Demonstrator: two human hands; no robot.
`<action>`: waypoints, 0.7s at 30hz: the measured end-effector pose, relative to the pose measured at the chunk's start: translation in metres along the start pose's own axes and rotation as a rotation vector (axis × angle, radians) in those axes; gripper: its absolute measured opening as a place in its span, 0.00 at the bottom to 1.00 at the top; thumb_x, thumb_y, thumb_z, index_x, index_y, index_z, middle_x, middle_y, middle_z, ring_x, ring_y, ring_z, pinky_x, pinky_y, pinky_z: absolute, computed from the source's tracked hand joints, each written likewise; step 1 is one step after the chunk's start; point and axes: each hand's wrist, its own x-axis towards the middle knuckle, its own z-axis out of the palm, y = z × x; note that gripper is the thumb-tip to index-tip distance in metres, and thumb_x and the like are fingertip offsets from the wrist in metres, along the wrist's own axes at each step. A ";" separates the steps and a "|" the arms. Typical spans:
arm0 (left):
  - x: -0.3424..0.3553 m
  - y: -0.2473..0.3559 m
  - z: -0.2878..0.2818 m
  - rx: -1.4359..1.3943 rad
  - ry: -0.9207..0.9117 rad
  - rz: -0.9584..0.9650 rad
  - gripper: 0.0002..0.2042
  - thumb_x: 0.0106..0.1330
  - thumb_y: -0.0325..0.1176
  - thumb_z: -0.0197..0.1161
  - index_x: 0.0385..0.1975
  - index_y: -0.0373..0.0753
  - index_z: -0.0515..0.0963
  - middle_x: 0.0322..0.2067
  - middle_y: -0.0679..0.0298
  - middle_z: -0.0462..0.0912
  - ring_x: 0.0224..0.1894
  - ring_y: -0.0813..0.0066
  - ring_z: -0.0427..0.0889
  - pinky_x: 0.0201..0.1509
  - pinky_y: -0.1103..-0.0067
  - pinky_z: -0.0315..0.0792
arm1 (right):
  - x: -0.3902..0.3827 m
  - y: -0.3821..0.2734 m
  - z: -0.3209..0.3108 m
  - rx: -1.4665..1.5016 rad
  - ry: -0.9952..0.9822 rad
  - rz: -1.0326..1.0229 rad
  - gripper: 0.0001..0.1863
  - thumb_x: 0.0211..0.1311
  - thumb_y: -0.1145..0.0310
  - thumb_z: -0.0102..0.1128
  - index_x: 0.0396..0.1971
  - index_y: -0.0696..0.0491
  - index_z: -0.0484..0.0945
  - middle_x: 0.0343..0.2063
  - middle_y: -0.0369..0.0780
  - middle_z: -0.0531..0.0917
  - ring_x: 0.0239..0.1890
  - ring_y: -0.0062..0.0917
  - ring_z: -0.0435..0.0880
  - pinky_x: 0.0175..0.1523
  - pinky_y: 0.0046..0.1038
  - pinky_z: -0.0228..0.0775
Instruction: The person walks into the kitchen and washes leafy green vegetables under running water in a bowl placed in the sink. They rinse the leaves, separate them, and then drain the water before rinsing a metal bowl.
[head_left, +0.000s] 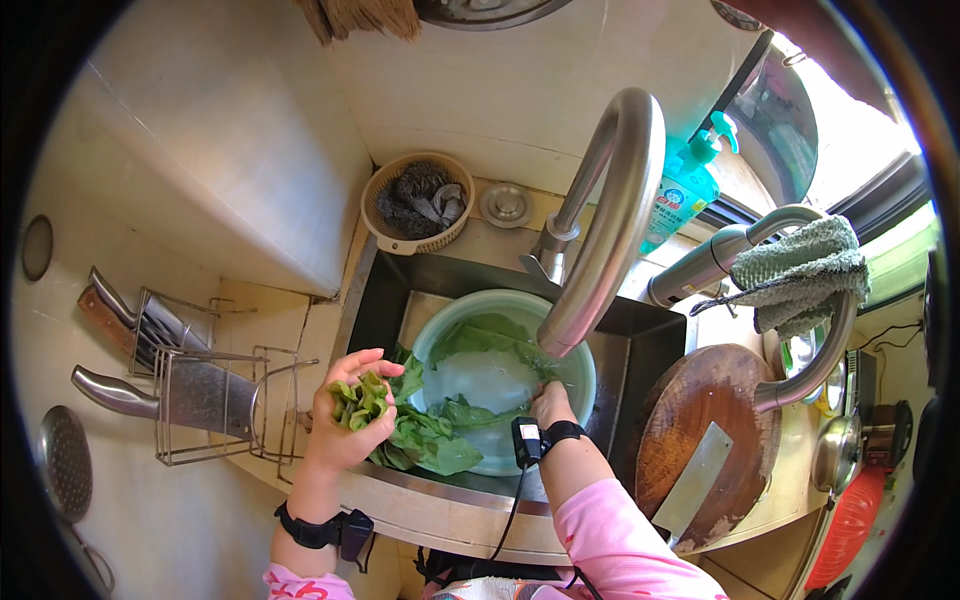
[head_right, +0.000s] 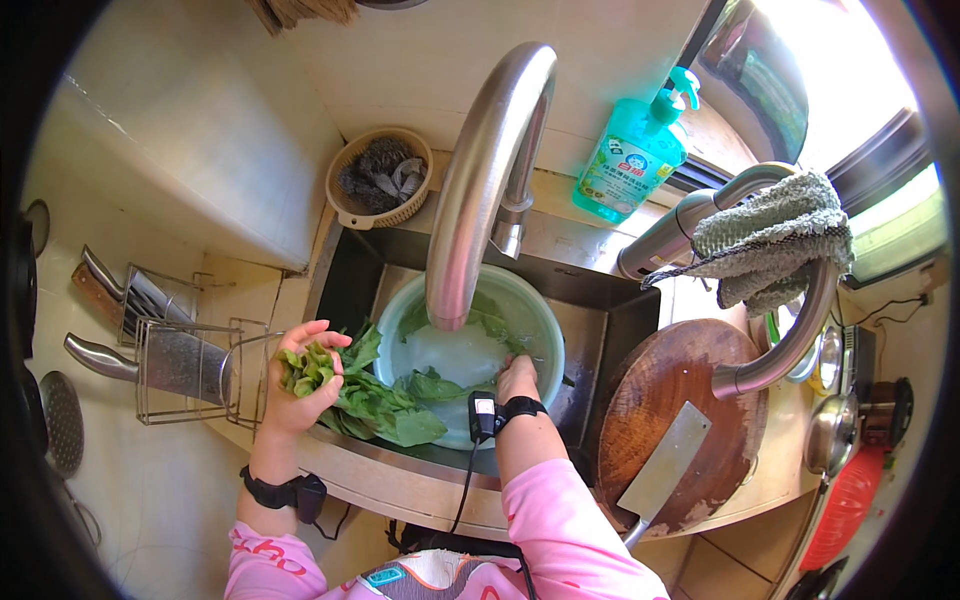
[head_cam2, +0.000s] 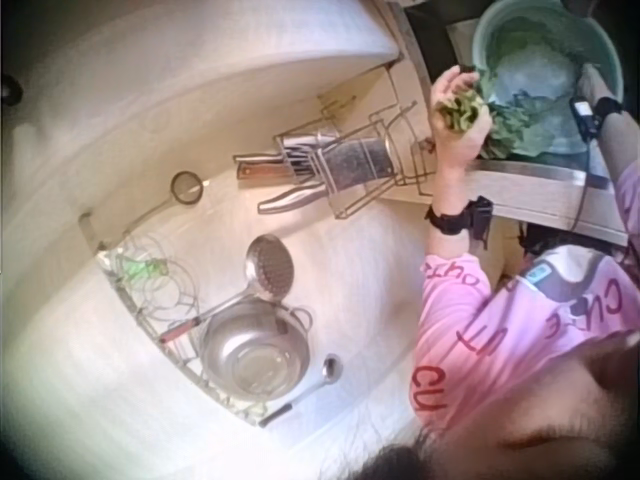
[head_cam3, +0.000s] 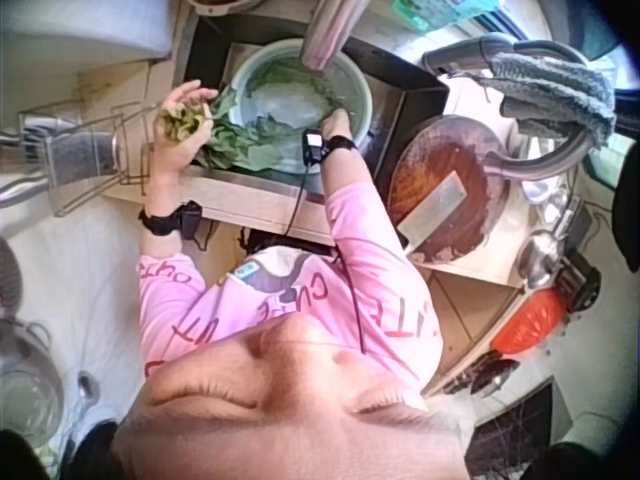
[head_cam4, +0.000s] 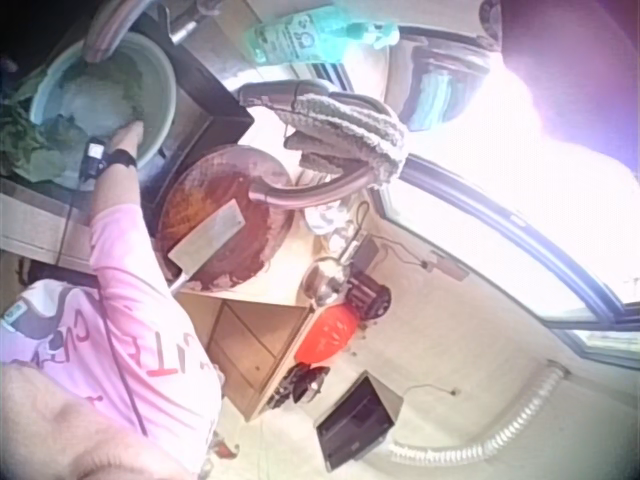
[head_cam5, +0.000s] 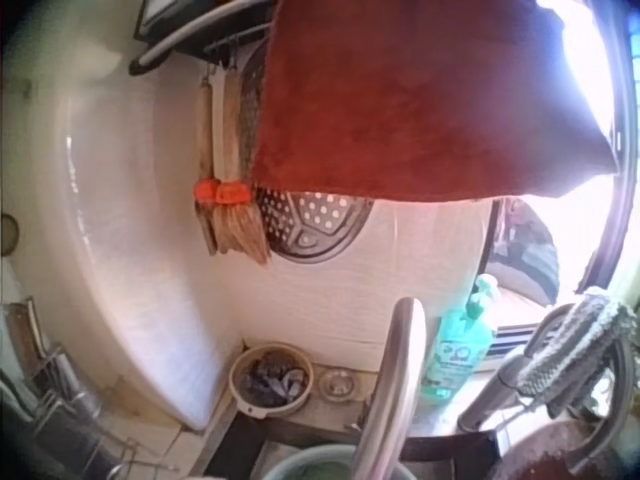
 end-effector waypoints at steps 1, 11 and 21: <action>-0.001 0.000 0.000 0.005 0.004 -0.002 0.29 0.47 0.15 0.57 0.53 0.35 0.62 0.44 0.52 0.74 0.33 0.81 0.73 0.37 0.85 0.70 | 0.018 0.002 -0.001 -0.045 -0.003 0.022 0.10 0.58 0.72 0.40 0.38 0.51 0.70 0.25 0.38 0.74 0.15 0.25 0.69 0.20 0.25 0.57; -0.006 0.008 0.005 0.057 0.008 -0.003 0.28 0.47 0.15 0.57 0.52 0.35 0.63 0.42 0.56 0.75 0.35 0.81 0.73 0.39 0.84 0.70 | -0.038 0.011 -0.002 -0.219 0.042 -0.394 0.09 0.51 0.76 0.60 0.33 0.62 0.76 0.24 0.40 0.80 0.20 0.26 0.76 0.25 0.25 0.68; -0.013 0.031 0.014 0.022 -0.020 0.011 0.26 0.47 0.15 0.57 0.50 0.35 0.64 0.40 0.59 0.74 0.36 0.81 0.72 0.41 0.83 0.69 | -0.145 -0.043 0.020 -0.427 0.135 -1.185 0.15 0.49 0.64 0.67 0.30 0.60 0.79 0.25 0.43 0.82 0.26 0.27 0.80 0.35 0.27 0.71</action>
